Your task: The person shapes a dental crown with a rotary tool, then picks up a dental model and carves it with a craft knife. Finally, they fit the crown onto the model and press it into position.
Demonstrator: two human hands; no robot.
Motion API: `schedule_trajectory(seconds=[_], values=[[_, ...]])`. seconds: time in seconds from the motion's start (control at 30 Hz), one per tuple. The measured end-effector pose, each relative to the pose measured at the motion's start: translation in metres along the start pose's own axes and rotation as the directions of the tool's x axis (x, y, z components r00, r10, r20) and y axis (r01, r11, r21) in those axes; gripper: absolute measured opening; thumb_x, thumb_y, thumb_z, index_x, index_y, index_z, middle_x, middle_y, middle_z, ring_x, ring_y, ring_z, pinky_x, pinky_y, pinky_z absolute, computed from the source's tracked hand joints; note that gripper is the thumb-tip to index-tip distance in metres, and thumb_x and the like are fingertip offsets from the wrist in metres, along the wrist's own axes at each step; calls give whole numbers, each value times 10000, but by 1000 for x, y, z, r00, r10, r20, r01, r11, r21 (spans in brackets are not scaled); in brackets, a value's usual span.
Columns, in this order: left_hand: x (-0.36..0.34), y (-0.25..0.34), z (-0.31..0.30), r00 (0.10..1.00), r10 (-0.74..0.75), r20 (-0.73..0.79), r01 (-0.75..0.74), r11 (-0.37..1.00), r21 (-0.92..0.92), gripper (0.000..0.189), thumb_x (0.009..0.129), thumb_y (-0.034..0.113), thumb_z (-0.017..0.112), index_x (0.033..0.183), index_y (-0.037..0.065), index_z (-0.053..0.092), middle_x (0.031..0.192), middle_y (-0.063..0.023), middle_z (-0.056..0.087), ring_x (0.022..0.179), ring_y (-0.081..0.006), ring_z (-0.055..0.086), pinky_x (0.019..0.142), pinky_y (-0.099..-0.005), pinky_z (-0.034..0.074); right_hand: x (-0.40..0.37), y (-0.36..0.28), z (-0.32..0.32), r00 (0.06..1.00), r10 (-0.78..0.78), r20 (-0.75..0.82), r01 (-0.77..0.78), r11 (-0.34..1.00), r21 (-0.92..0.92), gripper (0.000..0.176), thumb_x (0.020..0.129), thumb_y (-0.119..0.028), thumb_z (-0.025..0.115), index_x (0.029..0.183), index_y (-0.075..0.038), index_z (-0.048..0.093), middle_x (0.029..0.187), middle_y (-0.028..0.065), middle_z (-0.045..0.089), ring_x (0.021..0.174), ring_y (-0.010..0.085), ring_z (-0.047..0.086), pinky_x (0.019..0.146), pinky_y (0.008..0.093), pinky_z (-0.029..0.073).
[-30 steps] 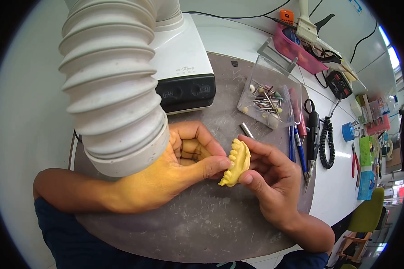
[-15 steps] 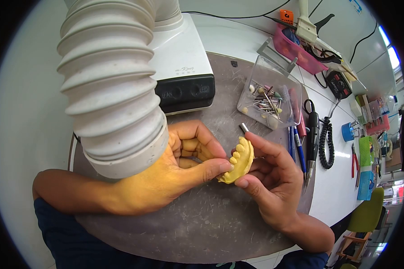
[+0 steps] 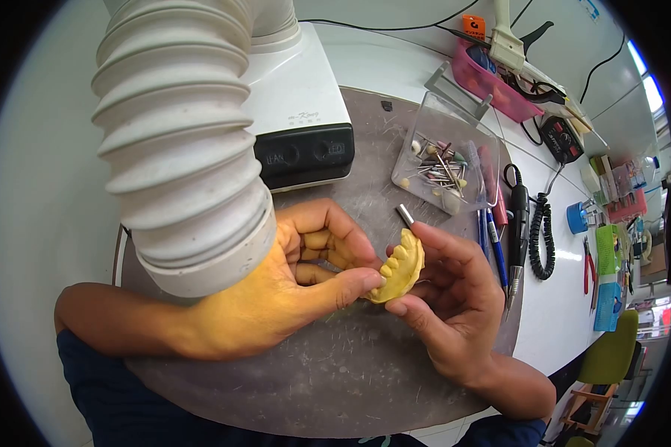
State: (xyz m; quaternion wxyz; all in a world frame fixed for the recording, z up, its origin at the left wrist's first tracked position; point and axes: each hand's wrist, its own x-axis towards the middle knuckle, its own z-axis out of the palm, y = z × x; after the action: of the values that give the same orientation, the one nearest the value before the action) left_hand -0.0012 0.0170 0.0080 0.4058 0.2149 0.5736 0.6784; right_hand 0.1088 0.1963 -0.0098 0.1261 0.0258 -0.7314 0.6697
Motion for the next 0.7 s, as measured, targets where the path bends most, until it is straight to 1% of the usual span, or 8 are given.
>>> schedule_trajectory(seconds=[0.23,0.27,0.3,0.33,0.43,0.5,0.63,0.7], values=[[-2,1,1,1000,-5,9,6,1000,-13,176,870,26,654,1011,-6,552,1005,-82,606,943,-102,600,841,-241,501,0,-1,1,1000,9,8,-9,1000,28,579,785,76,698,1286,55,408,1221,166,507,1020,212,631,819,271,572],[-2,0,1,1000,-4,8,4,1000,-14,176,870,26,654,1011,-6,552,1005,-82,606,943,-102,600,841,-241,501,-1,-1,2,999,27,-18,-26,997,68,575,782,66,708,1262,42,392,1201,170,515,1016,212,633,821,272,573],[-2,-2,-1,999,20,31,-22,998,51,157,874,19,645,1005,-15,567,1013,-92,613,949,-116,604,852,-256,499,-2,-1,2,998,46,-42,-41,993,109,573,780,57,718,1238,30,376,1181,175,522,1012,212,636,822,273,573],[-2,-3,-1,997,44,55,-50,992,114,139,877,13,636,1000,-23,582,1020,-102,620,955,-130,607,864,-270,497,-2,0,2,998,45,-40,-40,994,105,573,780,57,718,1238,30,376,1181,175,522,1012,212,636,822,273,573],[-3,-3,0,998,50,46,-56,990,126,113,880,0,625,984,-35,598,1027,-129,632,971,-154,611,880,-289,495,-3,0,0,998,48,-44,-43,994,97,578,761,26,753,1180,1,356,1114,163,553,1000,203,640,820,272,571],[-3,-3,1,997,58,47,-62,993,101,109,881,-2,622,982,-37,598,1025,-134,635,975,-158,611,883,-291,494,-3,1,0,999,34,-35,-31,996,89,592,736,-6,789,1148,-15,363,1066,140,577,990,187,642,811,267,564],[-4,-2,1,998,24,50,-28,995,95,105,883,-3,618,979,-40,597,1021,-144,640,985,-163,610,889,-299,493,-4,0,0,998,34,-44,-30,997,70,606,719,-29,811,1131,-27,366,1039,125,586,972,173,644,804,261,555],[-3,-4,1,997,49,59,-54,995,89,104,884,-1,618,978,-40,598,1022,-144,640,982,-162,610,887,-299,494,-4,0,-1,999,15,-38,-13,999,44,621,703,-40,825,1119,-34,365,1041,117,576,954,159,640,801,257,550]])
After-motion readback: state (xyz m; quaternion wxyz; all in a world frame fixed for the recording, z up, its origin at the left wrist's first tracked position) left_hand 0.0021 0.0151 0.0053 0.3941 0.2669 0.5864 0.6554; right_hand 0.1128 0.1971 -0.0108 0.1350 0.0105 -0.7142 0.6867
